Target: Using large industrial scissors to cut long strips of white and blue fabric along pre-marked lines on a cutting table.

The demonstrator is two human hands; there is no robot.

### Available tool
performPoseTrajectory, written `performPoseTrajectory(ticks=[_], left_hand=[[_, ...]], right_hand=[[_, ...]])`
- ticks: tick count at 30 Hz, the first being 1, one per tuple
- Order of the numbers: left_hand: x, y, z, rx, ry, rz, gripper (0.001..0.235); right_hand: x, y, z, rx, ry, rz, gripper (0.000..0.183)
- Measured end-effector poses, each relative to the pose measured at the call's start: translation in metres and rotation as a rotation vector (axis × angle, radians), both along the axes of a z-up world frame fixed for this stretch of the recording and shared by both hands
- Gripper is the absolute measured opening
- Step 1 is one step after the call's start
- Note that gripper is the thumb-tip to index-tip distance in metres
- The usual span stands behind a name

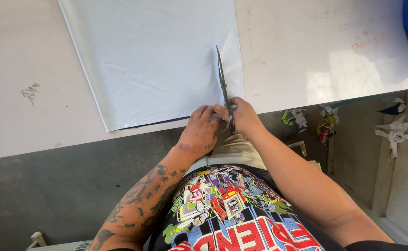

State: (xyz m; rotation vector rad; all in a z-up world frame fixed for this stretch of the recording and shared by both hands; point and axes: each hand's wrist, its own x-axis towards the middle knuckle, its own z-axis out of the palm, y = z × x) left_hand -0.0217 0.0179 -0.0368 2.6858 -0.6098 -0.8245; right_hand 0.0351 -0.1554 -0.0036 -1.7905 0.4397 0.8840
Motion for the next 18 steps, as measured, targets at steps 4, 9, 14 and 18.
performPoseTrajectory(ticks=[4,9,14,18], left_hand=[[0.001,-0.001,0.003,0.009,-0.027,-0.02,0.042],[0.004,0.001,0.003,0.001,-0.003,-0.016,0.042],[0.003,0.002,-0.002,-0.034,-0.011,-0.02,0.043],[0.009,0.004,0.01,-0.014,0.026,-0.041,0.042]], right_hand=[[0.025,0.009,0.021,0.002,-0.008,-0.035,0.086],[0.03,0.013,0.004,0.018,-0.003,-0.073,0.091],[0.027,0.008,0.0,0.039,-0.037,-0.07,0.076],[0.047,0.016,0.021,0.019,0.0,-0.041,0.082]])
